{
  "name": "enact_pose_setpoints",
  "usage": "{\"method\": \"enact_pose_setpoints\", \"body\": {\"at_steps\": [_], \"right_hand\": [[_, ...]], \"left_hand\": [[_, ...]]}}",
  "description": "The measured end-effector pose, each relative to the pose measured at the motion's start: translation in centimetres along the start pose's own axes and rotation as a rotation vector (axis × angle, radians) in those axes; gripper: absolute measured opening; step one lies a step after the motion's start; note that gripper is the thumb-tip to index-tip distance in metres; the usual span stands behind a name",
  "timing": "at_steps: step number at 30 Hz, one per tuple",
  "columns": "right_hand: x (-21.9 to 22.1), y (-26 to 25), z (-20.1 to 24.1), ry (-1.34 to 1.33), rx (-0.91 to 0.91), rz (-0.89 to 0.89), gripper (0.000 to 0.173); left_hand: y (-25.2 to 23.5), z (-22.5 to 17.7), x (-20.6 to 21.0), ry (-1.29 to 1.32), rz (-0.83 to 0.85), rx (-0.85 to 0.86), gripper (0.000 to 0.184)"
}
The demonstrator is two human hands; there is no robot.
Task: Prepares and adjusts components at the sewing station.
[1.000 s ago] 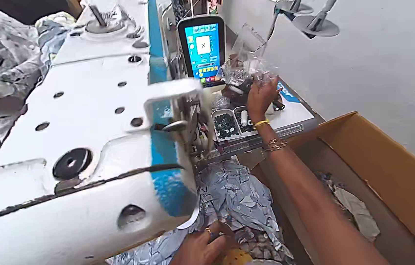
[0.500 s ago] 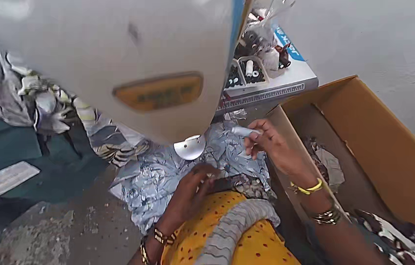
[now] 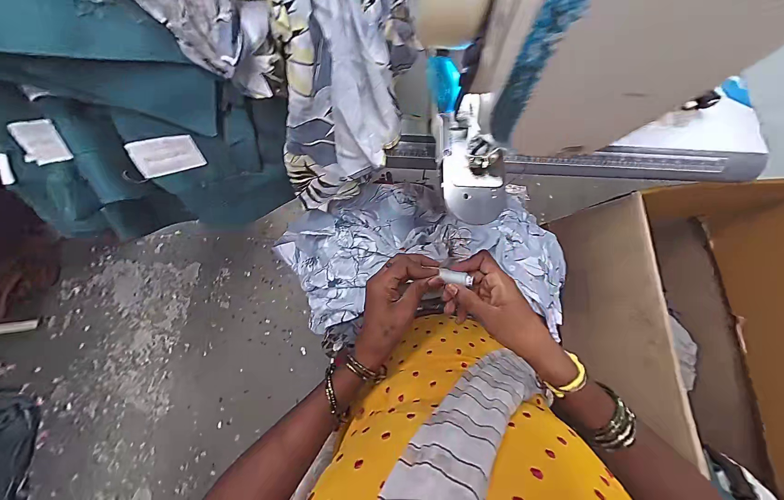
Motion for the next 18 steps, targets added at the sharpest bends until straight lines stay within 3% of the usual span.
{"method": "enact_pose_setpoints", "body": {"at_steps": [5, 9, 12, 15, 18], "right_hand": [[2.1, -0.2, -1.7, 0.031, -0.052, 0.041, 0.027], [3.0, -0.7, -2.2, -0.080, -0.062, 0.186, 0.026], [3.9, -1.2, -3.2, -0.276, 0.027, 0.296, 0.025], [4.2, -2.2, -3.9, -0.386, 0.101, 0.222, 0.023], [4.2, -4.0, -3.6, -0.316, 0.100, 0.111, 0.023]], "left_hand": [[2.5, 2.3, -1.7, -0.007, -0.024, -0.204, 0.010], [3.2, 2.8, -4.4, -0.183, -0.033, -0.141, 0.017], [3.5, 3.1, -5.9, -0.217, -0.041, -0.182, 0.015], [3.9, 3.8, -7.2, -0.208, -0.080, -0.265, 0.016], [3.7, 4.0, -9.5, -0.231, -0.180, -0.321, 0.015]]}}
Point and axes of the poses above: each hand's wrist, its own y-axis away from the middle knuckle, its own x-axis out of the palm, z = x × y, the point moved 10 cm from there along -y, towards the middle knuckle, and after that the axes turned 6 degrees about -y, right-handed, at the moved point
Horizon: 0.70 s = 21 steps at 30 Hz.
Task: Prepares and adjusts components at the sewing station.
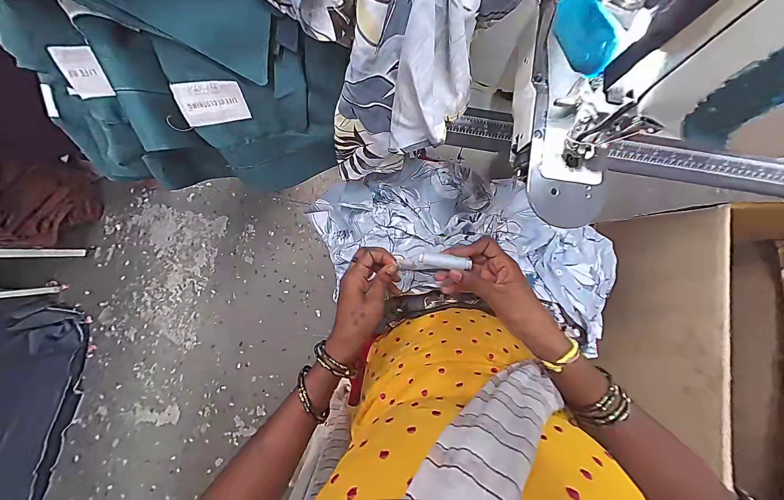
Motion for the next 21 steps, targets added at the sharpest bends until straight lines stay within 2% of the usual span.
{"method": "enact_pose_setpoints", "body": {"at_steps": [3, 5, 7, 10, 12, 15, 18, 19, 21], "right_hand": [[1.0, -3.3, 1.2, 0.212, -0.110, -0.034, 0.027], [2.0, -6.1, 2.1, 0.452, -0.301, -0.016, 0.027], [3.0, -8.4, 2.4, 0.716, -0.478, 0.012, 0.022], [3.2, -10.0, 0.4, 0.987, -0.553, -0.003, 0.021], [2.8, -10.0, -1.1, 1.035, -0.535, -0.023, 0.020], [2.3, -9.7, -2.1, 1.035, -0.502, -0.040, 0.017], [2.3, -9.7, -2.3, 1.010, -0.481, -0.038, 0.012], [2.2, -9.7, -2.3, 1.003, -0.481, -0.039, 0.009], [2.1, -9.4, -1.9, 0.981, -0.499, -0.048, 0.006]], "left_hand": [[-2.1, 0.8, -2.8, -0.039, -0.162, -0.026, 0.013], [-4.3, 1.3, -4.5, -0.169, -0.275, -0.034, 0.014], [-6.2, 1.8, -5.4, -0.441, -0.302, -0.015, 0.020], [-7.3, 3.5, -5.4, -0.637, -0.257, -0.082, 0.020], [-7.1, 4.5, -5.3, -0.613, -0.264, -0.124, 0.025], [-6.9, 6.3, -5.0, -0.471, -0.298, -0.231, 0.052], [-7.8, 6.6, -4.8, -0.538, -0.318, -0.241, 0.069], [-8.3, 6.4, -4.5, -0.604, -0.291, -0.224, 0.068], [-9.2, 5.8, -3.7, -0.666, -0.181, -0.196, 0.054]]}}
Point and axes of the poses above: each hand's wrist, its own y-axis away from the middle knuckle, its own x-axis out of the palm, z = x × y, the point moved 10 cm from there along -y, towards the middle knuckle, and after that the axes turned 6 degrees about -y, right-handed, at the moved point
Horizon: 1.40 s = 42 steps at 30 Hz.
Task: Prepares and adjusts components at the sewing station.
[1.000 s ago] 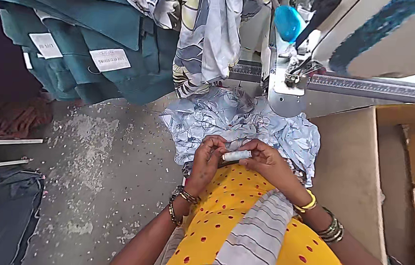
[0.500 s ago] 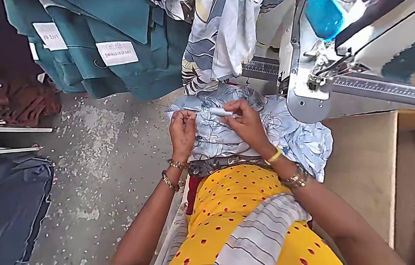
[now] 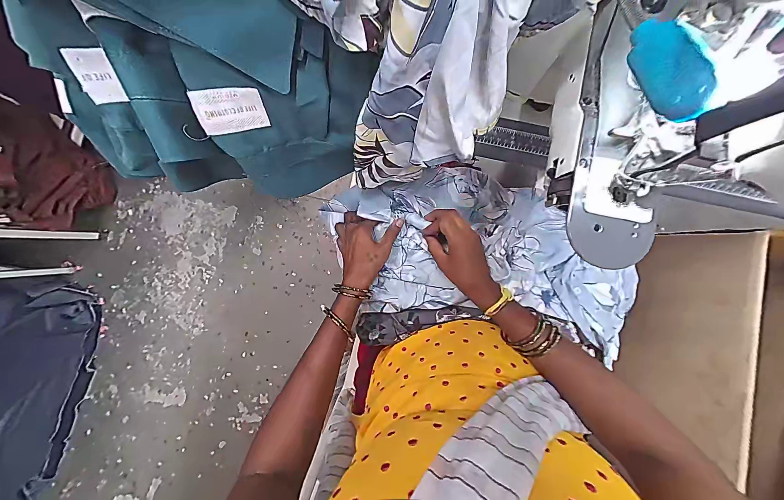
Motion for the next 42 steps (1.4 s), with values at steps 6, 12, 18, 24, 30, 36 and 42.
{"method": "enact_pose_setpoints", "body": {"at_steps": [6, 12, 18, 24, 30, 36, 42], "right_hand": [[-4.1, 0.4, 4.4, -0.307, -0.049, -0.177, 0.005], [-6.2, -0.3, 7.8, -0.453, -0.131, -0.232, 0.010], [-6.5, -1.0, 7.0, -0.594, -0.007, -0.240, 0.010], [-6.9, -0.7, 6.8, -0.623, 0.029, -0.247, 0.010], [-6.9, -0.1, 6.8, -0.650, 0.036, -0.243, 0.010], [-7.5, 1.0, 7.0, -0.601, 0.037, -0.238, 0.021], [-9.9, 5.3, 6.1, -0.704, 0.101, -0.143, 0.026]], "left_hand": [[2.2, -1.6, -3.7, 0.291, 0.066, -0.052, 0.042], [4.8, -4.7, -8.0, 0.294, -0.121, 0.116, 0.041], [7.1, -6.7, -9.8, 0.256, -0.244, 0.208, 0.037], [8.4, -7.5, -10.5, 0.246, -0.320, 0.273, 0.036], [9.2, -8.2, -11.1, 0.242, -0.339, 0.306, 0.035], [10.4, -9.8, -11.7, 0.169, -0.371, 0.374, 0.038], [11.5, -12.3, -11.4, 0.061, -0.380, 0.491, 0.042]]}}
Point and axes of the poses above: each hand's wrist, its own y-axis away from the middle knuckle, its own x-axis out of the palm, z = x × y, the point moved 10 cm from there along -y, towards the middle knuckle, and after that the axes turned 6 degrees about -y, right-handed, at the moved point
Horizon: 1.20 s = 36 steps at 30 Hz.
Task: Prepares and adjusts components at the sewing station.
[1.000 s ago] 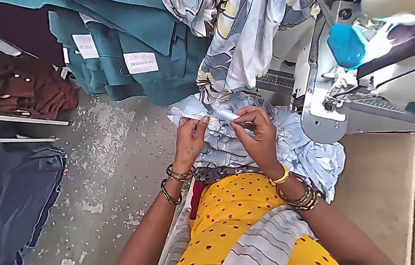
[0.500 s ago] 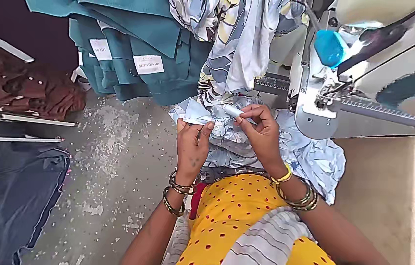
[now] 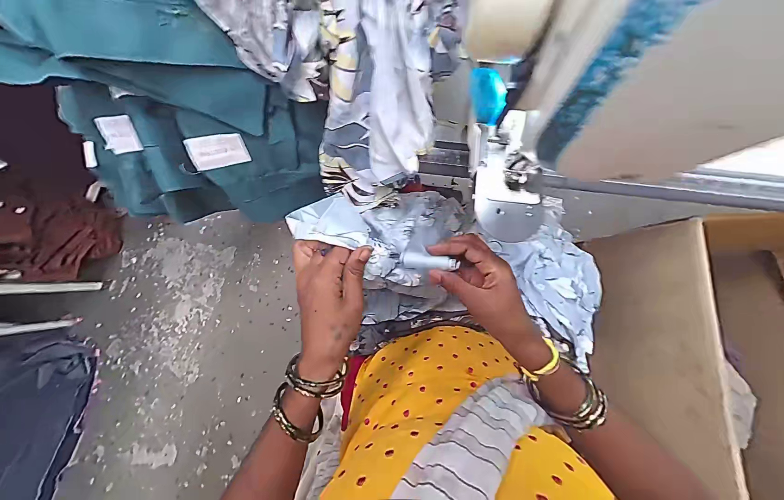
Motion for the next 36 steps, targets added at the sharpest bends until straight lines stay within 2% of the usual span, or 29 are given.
{"method": "enact_pose_setpoints", "body": {"at_steps": [2, 5, 6, 8, 10, 11, 14, 17, 19, 21, 23, 25, 27, 30, 33, 36], "right_hand": [[-2.1, 1.8, 1.1, -0.015, -0.018, -0.006, 0.025], [-5.5, 4.2, 2.2, -0.069, -0.051, -0.054, 0.013], [-6.3, 4.8, 1.6, -0.099, -0.003, -0.068, 0.013], [-7.0, 6.1, -1.9, -0.115, 0.207, -0.067, 0.022], [-6.5, 7.9, -7.0, -0.065, 0.474, 0.033, 0.029], [-6.0, 8.7, -8.7, -0.052, 0.549, 0.094, 0.030], [-5.0, 9.1, -9.9, 0.028, 0.570, 0.221, 0.031], [-4.4, 7.6, -8.2, 0.244, 0.473, 0.309, 0.028], [-3.0, 6.2, -5.7, 0.407, 0.242, 0.377, 0.025], [-0.4, 5.7, -3.3, 0.497, -0.097, 0.478, 0.019], [2.8, 5.9, -2.8, 0.632, -0.278, 0.687, 0.024], [4.9, 5.8, -5.3, 0.841, -0.227, 0.891, 0.028], [5.2, 5.4, -7.9, 0.942, -0.154, 0.943, 0.023], [2.8, 4.3, -5.6, 0.744, -0.090, 0.769, 0.025], [-2.9, 3.8, -1.2, 0.281, -0.049, 0.458, 0.028], [-9.2, 4.1, 1.4, -0.144, 0.000, 0.158, 0.024]], "left_hand": [[-0.1, -0.7, 0.5, -0.030, 0.017, 0.043, 0.043], [-0.2, -2.6, 2.0, -0.065, 0.074, 0.126, 0.046], [0.1, -3.3, 3.0, -0.053, 0.124, 0.145, 0.046], [1.5, -4.2, 5.8, -0.025, 0.253, 0.174, 0.045], [3.3, -3.3, 9.4, -0.021, 0.366, 0.172, 0.044], [3.8, -2.3, 10.9, -0.016, 0.410, 0.147, 0.044], [3.7, 0.4, 13.0, 0.038, 0.478, 0.032, 0.043], [3.0, 2.2, 13.4, 0.114, 0.504, -0.092, 0.040], [2.5, 2.4, 13.5, 0.141, 0.485, -0.102, 0.040], [2.3, 2.4, 13.6, 0.135, 0.482, -0.104, 0.040], [2.1, 2.6, 13.7, 0.124, 0.483, -0.113, 0.041], [1.8, 2.8, 13.8, 0.109, 0.482, -0.120, 0.041], [1.2, 3.0, 13.6, 0.102, 0.483, -0.122, 0.042], [-0.6, 3.3, 12.6, 0.072, 0.447, -0.121, 0.044], [-1.6, 3.5, 11.4, 0.012, 0.434, -0.076, 0.046], [-1.2, 0.7, 11.9, -0.018, 0.481, 0.089, 0.047]]}}
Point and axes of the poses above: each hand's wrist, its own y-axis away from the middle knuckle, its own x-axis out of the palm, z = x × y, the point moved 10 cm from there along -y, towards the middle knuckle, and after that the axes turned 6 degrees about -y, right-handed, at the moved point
